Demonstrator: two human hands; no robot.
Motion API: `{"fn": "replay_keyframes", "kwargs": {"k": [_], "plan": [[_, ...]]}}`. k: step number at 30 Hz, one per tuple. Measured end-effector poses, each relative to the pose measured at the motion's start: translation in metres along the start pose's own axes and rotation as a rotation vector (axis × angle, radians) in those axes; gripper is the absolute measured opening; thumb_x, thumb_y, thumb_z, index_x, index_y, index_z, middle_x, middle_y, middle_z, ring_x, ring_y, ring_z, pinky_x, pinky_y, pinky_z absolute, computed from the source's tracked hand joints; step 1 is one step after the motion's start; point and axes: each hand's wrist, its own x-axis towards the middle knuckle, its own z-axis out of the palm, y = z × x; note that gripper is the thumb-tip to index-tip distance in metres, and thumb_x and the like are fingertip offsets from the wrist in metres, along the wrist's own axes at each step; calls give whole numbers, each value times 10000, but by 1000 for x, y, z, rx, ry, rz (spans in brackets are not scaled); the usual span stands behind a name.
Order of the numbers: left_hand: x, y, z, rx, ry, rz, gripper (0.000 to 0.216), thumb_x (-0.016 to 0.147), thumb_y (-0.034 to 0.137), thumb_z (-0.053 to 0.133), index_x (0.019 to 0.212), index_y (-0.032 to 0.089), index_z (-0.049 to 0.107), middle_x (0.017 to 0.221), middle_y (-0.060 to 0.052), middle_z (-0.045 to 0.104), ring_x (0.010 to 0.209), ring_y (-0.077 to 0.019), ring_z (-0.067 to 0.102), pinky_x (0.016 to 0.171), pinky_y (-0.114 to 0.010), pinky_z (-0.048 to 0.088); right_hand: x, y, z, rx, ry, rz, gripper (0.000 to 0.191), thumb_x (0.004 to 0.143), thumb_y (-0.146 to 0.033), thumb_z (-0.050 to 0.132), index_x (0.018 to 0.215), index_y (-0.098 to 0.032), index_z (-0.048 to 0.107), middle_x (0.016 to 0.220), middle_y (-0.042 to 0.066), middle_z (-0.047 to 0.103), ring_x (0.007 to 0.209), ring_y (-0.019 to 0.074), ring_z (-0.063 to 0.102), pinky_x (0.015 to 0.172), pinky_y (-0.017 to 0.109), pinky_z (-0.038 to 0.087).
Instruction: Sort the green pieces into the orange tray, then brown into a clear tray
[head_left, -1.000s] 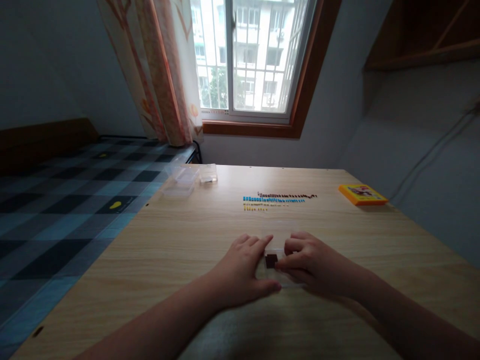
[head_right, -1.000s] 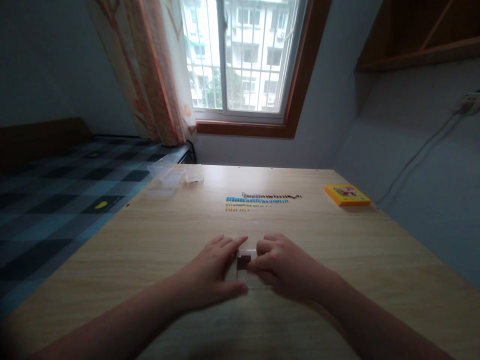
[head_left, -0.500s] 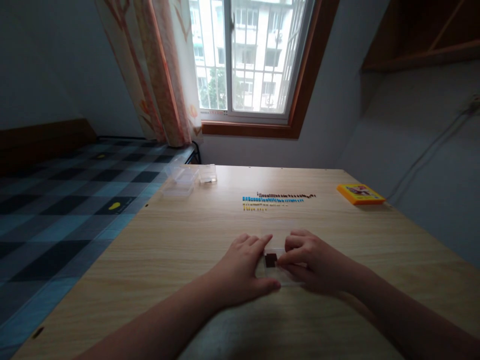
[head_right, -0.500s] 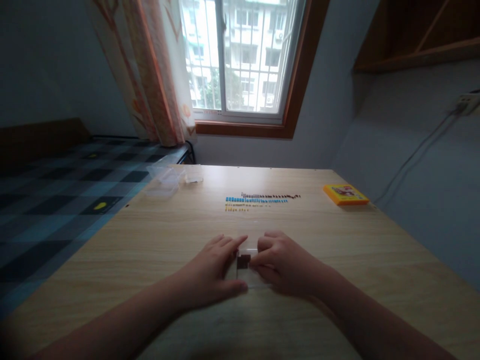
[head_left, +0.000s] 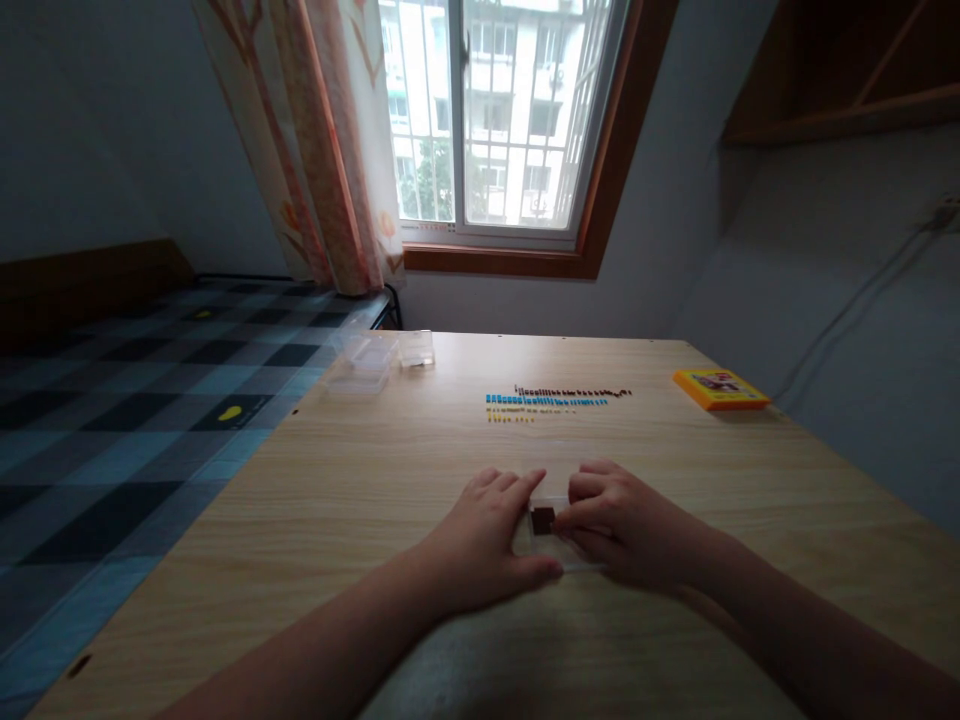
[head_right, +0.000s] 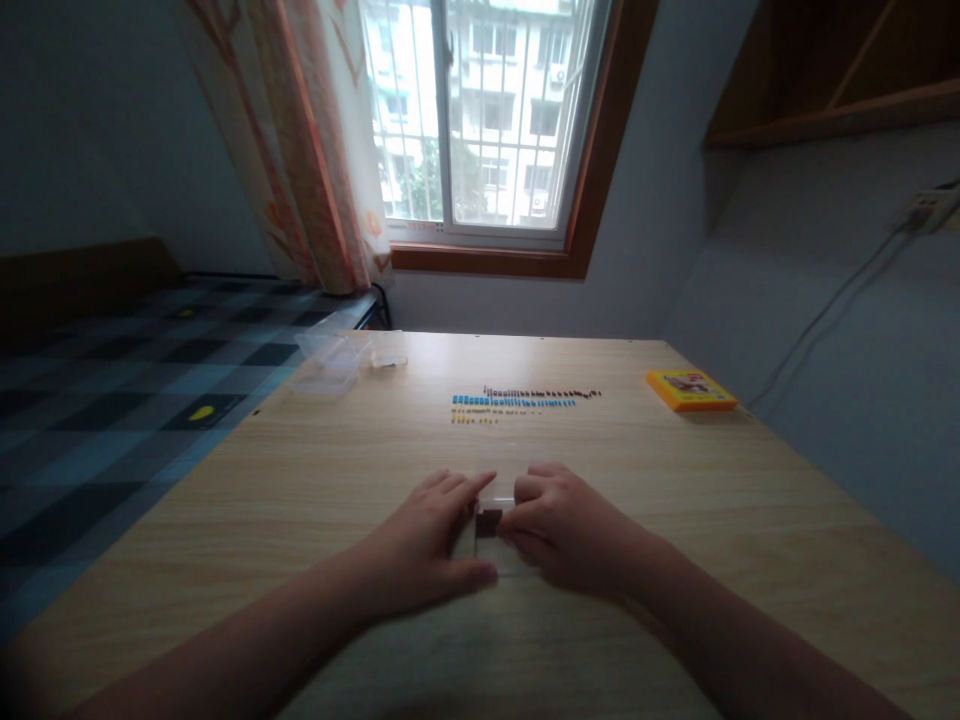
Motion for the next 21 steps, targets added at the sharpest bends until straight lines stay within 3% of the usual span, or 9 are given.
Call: {"fn": "replay_keyframes", "kwargs": {"k": [7,21], "plan": [[-1,1,-1,13,-13,-7,900,721,518,760,1499,226,415,1380,-116,583,1321,-333,473,1180,-541,291,-1,5,-2,2,30,18,191,930,-167,564,862,-206,738,780,33,612,743,167,472,745,333,344],[0,3,-2,15,-18,-8,901,723,518,752,1500,211,416,1354,-119,596,1309,-335,478,1166,-531,313,1,5,4,-112,39,16,213,930,-188,549,769,-194,688,733,22,577,698,159,423,724,327,327]]}}
